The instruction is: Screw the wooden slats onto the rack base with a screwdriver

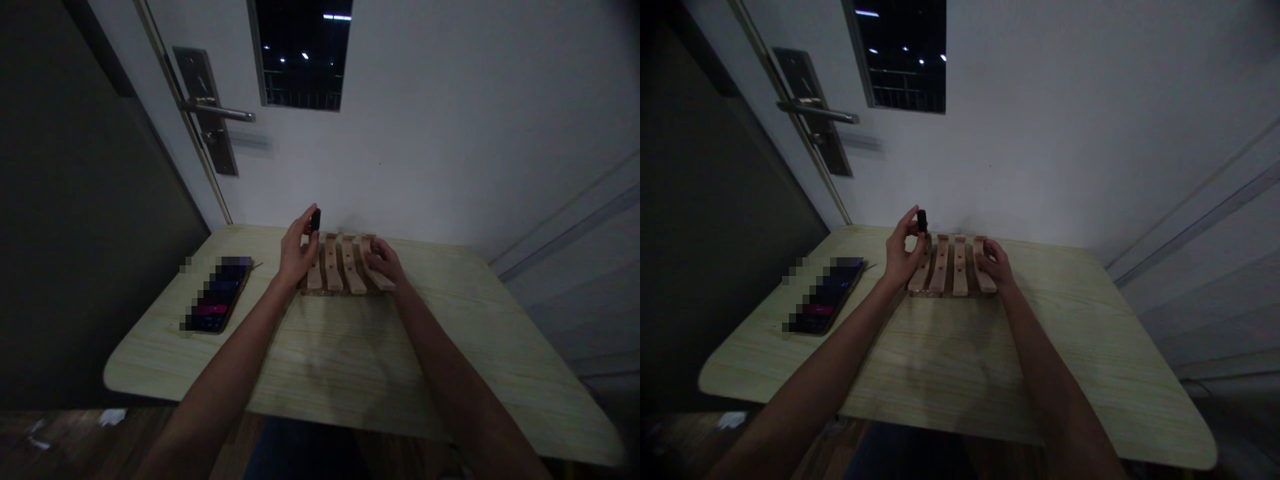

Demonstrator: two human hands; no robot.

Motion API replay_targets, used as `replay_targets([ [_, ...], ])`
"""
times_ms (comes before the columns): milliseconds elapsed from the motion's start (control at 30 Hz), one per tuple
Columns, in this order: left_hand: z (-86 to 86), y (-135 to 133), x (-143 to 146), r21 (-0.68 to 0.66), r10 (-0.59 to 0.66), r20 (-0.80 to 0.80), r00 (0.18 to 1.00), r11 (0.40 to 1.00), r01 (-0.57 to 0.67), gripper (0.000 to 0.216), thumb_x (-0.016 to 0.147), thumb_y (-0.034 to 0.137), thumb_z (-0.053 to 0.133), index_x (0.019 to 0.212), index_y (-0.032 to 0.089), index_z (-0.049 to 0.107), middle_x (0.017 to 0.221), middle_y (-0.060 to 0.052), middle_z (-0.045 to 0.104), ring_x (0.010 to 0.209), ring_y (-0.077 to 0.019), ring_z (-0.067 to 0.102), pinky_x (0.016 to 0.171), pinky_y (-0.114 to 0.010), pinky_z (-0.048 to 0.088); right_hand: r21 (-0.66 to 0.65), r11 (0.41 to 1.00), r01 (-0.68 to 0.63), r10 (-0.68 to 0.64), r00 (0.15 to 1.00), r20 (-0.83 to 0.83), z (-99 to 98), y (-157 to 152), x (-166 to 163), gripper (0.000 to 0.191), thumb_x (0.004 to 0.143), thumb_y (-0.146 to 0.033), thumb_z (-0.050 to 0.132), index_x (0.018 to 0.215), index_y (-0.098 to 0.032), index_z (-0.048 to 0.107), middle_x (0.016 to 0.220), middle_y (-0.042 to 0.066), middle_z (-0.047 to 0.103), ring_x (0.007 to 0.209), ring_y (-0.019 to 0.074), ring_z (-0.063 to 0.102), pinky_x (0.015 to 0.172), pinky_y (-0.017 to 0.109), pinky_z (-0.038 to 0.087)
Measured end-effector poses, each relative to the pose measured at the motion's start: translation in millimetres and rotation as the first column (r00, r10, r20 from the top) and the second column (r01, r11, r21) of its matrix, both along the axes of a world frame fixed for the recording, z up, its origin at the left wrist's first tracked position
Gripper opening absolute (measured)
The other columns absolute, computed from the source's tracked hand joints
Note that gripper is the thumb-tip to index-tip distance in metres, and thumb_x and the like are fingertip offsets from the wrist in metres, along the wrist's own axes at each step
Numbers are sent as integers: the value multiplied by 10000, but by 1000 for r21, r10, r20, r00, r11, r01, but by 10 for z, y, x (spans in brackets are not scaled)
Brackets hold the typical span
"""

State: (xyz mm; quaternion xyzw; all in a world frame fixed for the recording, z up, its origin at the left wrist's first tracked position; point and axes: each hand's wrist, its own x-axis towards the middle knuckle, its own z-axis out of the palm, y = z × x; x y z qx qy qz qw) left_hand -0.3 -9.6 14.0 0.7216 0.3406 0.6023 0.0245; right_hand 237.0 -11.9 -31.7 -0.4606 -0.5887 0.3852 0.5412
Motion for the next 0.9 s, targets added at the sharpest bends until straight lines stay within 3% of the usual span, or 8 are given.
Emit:
replay_targets([
  [133,28,-40,7,11,-25,-52,998,1000,26,429,911,260,465,1338,251,423,1103,-58,623,879,-141,586,825,-304,488,12,1000,-5,5,1000,-8,-16,16,11,448,632,-491,694,996,-261,571,1099,71,645,1031,252,596,903,448,478],
  [367,50,-4,-9,47,85,26,996,995,-86,408,806,368,654,1178,240,547,950,-35,557,814,-140,530,729,-289,489,10,1000,-19,19,1000,2,-19,16,13,451,651,-491,681,1008,-240,563,1105,93,637,1027,251,596,895,451,479],
  [533,-20,30,-24,-16,17,64,998,1000,-16,437,862,350,578,1271,248,462,979,-36,594,792,-134,553,758,-300,497,32,999,-18,18,1000,11,-18,12,12,427,664,-494,677,997,-246,574,1089,81,646,990,236,610,912,457,476],
  [700,10,-21,-19,-45,-85,26,996,995,86,407,935,339,442,1332,253,409,1127,-69,602,937,-153,598,830,-317,503,24,1000,-6,5,1000,15,-36,39,19,443,646,-493,695,999,-251,584,1097,76,646,1000,238,606,923,463,472],
  [767,36,-26,-16,-8,-51,8,999,999,51,377,915,348,488,1281,261,478,1133,-66,589,964,-160,581,811,-312,504,16,1000,-5,5,1000,11,-49,50,24,450,645,-504,692,1002,-253,584,1091,75,648,989,239,608,912,466,477],
  [900,52,2,-18,21,25,59,998,999,-26,406,810,352,653,1196,272,553,990,-34,562,823,-133,544,719,-280,503,22,1000,21,-21,1000,20,-67,67,34,459,624,-514,699,977,-242,590,1071,83,653,978,247,611,909,470,477],
])
